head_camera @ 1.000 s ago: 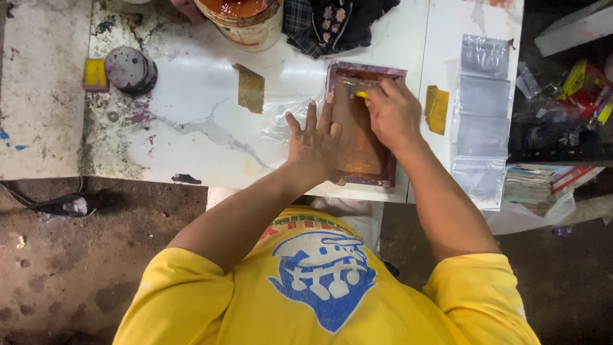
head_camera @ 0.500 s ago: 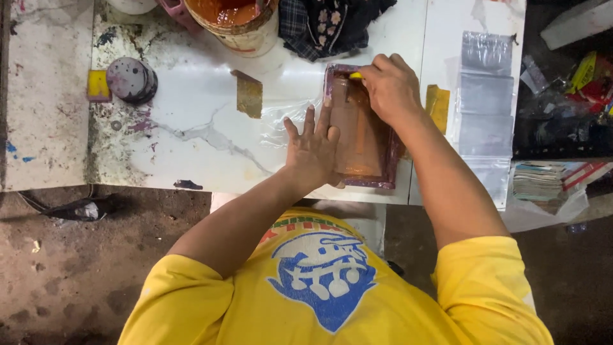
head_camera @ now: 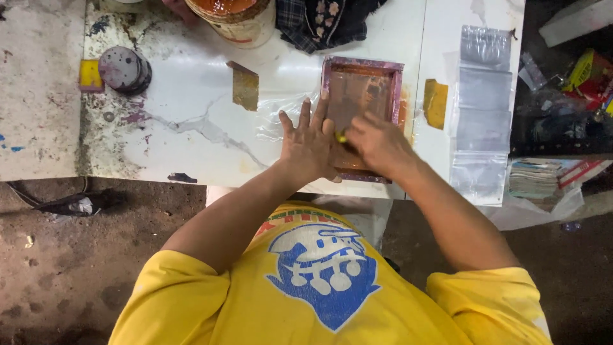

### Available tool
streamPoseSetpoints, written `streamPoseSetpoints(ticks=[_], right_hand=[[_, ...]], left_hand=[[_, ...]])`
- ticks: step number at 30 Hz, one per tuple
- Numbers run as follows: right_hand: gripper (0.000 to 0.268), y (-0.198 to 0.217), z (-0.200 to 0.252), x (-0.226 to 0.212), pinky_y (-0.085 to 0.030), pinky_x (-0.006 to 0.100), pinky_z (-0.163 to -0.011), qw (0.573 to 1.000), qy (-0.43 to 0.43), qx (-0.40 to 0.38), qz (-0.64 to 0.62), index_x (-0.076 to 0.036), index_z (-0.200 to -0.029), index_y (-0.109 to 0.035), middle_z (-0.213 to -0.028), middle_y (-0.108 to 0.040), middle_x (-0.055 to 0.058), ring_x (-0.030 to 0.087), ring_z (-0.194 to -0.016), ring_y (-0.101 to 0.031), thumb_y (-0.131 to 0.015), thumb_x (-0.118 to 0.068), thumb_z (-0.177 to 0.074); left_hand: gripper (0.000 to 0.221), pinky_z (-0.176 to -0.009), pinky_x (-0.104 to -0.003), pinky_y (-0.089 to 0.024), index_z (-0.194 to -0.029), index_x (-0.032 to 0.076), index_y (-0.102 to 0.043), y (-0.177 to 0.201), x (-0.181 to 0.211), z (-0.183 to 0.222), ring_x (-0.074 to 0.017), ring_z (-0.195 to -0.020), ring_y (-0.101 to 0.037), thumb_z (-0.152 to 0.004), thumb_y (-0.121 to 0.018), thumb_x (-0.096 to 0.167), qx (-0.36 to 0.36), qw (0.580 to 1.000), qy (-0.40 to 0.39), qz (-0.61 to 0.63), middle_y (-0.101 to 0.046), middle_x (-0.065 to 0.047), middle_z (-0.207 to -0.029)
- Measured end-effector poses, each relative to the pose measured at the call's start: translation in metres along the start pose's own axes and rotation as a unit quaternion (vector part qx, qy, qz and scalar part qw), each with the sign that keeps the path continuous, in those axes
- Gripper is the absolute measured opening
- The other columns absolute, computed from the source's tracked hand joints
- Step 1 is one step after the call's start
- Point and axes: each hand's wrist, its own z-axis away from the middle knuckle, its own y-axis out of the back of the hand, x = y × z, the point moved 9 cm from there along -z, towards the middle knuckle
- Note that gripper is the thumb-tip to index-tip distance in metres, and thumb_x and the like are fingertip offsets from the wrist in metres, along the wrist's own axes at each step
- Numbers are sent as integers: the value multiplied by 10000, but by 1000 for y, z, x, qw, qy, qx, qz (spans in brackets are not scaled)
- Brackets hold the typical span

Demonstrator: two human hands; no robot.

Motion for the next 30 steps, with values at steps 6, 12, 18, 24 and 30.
streamPoseSetpoints(ticks=[6, 12, 18, 24, 30], right_hand=[[171, 7, 28, -46, -513, 385, -694, 999, -7, -38, -2, -152, -876, -648, -835, -496, 8, 273, -838, -577, -549, -198, -1008], [129, 21, 31, -9, -541, 452, -752, 995, -53, -67, -47, -155, -903, -647, -850, -538, 44, 332, -866, -601, -538, -173, -971], [129, 60, -3, 60, -490, 384, -774, 978, -184, 73, -65, -84, -1030, -710, -893, -577, 49, 281, -876, -607, -650, -195, -1059], [128, 40, -29, 68, -469, 387, -743, 978, -203, 16, 44, -115, -1019, -743, -885, -568, 26, 265, -845, -603, -684, -228, -1027], [138, 61, -46, 58, -488, 416, -768, 977, -206, 18, 57, -73, -981, -721, -911, -549, 51, 324, -897, -599, -671, -187, -1041]], left_hand=[[1055, -1048, -799, -234, -1354, 104, -477, 2, -1, 1, -438, -1513, -225, -613, -833, 766, 9, 1000, 7, -8, -77, -197, -1690], [1044, -1046, -797, -243, -1357, 114, -483, 3, -1, 1, -445, -1508, -250, -629, -821, 782, 11, 1000, 4, -12, -117, -215, -1681], [1006, -1051, -798, -235, -1345, 101, -478, 8, 0, 4, -448, -1515, -248, -676, -784, 789, 7, 1000, 3, 9, -100, -219, -1690], [978, -1049, -805, -231, -1333, 97, -475, 11, 0, 7, -452, -1520, -239, -703, -761, 788, -5, 1000, -2, 3, -102, -234, -1688], [994, -1046, -796, -253, -1360, 113, -471, 10, 0, 6, -453, -1518, -243, -710, -736, 817, 1, 1000, 0, -7, -114, -230, -1685]])
